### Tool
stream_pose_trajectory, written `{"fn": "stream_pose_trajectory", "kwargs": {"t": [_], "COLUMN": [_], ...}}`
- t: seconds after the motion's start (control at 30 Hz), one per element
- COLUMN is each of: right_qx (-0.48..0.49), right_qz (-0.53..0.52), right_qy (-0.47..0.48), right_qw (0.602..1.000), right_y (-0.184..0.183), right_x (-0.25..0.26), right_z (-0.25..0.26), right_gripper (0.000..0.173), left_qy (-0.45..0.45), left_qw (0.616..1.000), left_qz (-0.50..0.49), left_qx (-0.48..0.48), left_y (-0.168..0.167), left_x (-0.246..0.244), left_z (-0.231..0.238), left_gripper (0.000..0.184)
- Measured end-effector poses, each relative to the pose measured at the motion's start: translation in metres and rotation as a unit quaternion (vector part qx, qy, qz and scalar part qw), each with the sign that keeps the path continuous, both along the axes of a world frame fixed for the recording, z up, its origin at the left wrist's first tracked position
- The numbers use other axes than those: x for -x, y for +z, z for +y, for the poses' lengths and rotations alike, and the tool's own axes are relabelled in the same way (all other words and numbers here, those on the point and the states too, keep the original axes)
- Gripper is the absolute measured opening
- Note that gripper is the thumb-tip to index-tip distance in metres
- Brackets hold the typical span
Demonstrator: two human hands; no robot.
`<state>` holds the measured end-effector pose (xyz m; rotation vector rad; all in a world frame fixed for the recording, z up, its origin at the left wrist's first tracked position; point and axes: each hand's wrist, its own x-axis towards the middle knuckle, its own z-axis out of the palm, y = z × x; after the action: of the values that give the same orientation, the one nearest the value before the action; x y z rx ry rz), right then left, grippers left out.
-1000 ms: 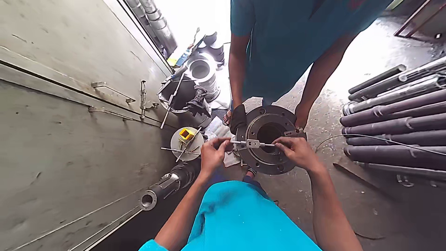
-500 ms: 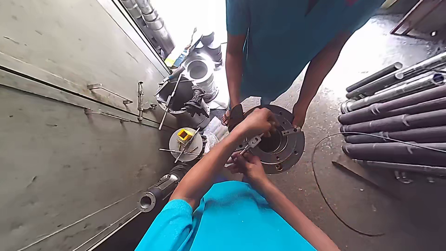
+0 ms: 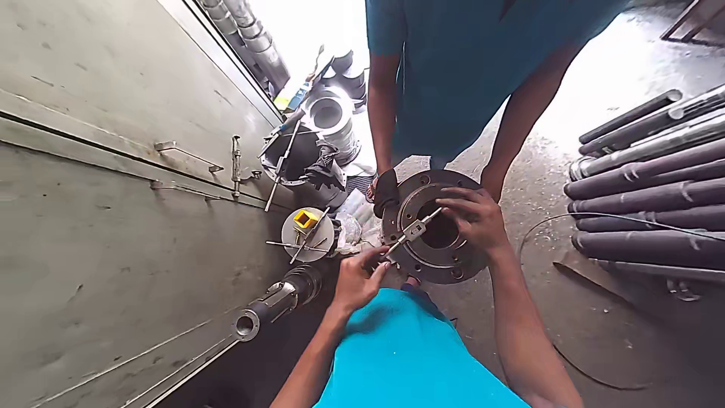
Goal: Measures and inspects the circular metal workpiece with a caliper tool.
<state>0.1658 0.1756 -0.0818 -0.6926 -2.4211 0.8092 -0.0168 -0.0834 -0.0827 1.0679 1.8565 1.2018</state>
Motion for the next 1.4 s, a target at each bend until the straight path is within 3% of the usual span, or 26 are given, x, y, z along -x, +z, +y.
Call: {"fn": "stream_pose_trajectory", "kwargs": {"t": [0.07,0.17,0.27,0.33,0.4,0.47,0.57,0.63,0.73,0.8,0.93,1.03,1.13,1.23,1.33,1.4], "right_qx": [0.022,0.036,-0.009,-0.02,-0.002,0.007,0.007,0.055,0.079,0.061,0.051,0.109,0.321,0.525,0.613,0.636], "right_qz": [0.019,-0.004,-0.081,-0.126,-0.17,-0.211,-0.229,-0.234,-0.237,-0.196,-0.176,-0.242,-0.278,-0.136,0.007,0.091], "right_qy": [0.061,0.118,0.102,0.064,0.004,-0.041,-0.081,-0.062,-0.068,-0.09,-0.055,-0.003,0.127,0.158,-0.001,-0.124], "right_qw": [0.998,0.992,0.991,0.99,0.985,0.976,0.97,0.969,0.966,0.975,0.981,0.964,0.896,0.825,0.79,0.756], "right_y": [-0.007,-0.003,0.007,0.013,0.016,0.019,0.02,0.022,0.025,0.018,0.018,0.039,0.044,0.016,0.011,0.014], "right_x": [0.021,0.038,0.013,-0.015,-0.033,-0.033,-0.021,-0.025,-0.038,-0.034,-0.006,-0.02,-0.032,-0.001,0.065,0.102], "right_z": [0.015,0.026,0.019,-0.006,-0.049,-0.1,-0.145,-0.131,-0.08,-0.047,-0.013,-0.015,-0.047,-0.108,-0.157,-0.174], "right_gripper": [0.022,0.025,0.023,0.025,0.032,0.044,0.047,0.047,0.041,0.032,0.021,0.019,0.032,0.034,0.028,0.017], "left_qy": [0.036,0.01,0.025,0.03,-0.002,-0.068,-0.134,-0.139,-0.094,-0.067,0.093,0.152,0.043,-0.183,-0.442,-0.526], "left_qw": [0.999,0.993,0.979,0.977,0.988,0.991,0.958,0.959,0.988,0.993,0.979,0.966,0.981,0.977,0.872,0.806], "left_qz": [0.013,0.106,0.194,0.194,0.126,-0.034,-0.206,-0.207,-0.065,-0.03,-0.154,-0.195,-0.19,-0.031,0.157,0.221], "left_qx": [-0.033,-0.056,-0.059,-0.077,-0.094,-0.109,-0.149,-0.136,-0.103,-0.098,-0.1,-0.08,0.016,0.107,0.137,0.155], "left_y": [-0.006,-0.008,-0.011,-0.021,-0.028,-0.032,-0.033,-0.029,-0.022,-0.024,-0.017,-0.011,0.011,0.026,0.04,0.059], "left_x": [-0.027,-0.035,-0.013,0.015,0.043,0.065,0.073,0.078,0.077,0.062,0.0,0.007,0.037,0.044,0.016,-0.006], "left_z": [-0.002,0.0,0.002,0.014,0.039,0.076,0.127,0.123,0.07,0.032,0.006,0.029,0.088,0.172,0.214,0.214], "left_gripper": [0.024,0.024,0.022,0.021,0.025,0.025,0.025,0.024,0.018,0.018,0.015,0.015,0.025,0.023,0.019,0.024]}}
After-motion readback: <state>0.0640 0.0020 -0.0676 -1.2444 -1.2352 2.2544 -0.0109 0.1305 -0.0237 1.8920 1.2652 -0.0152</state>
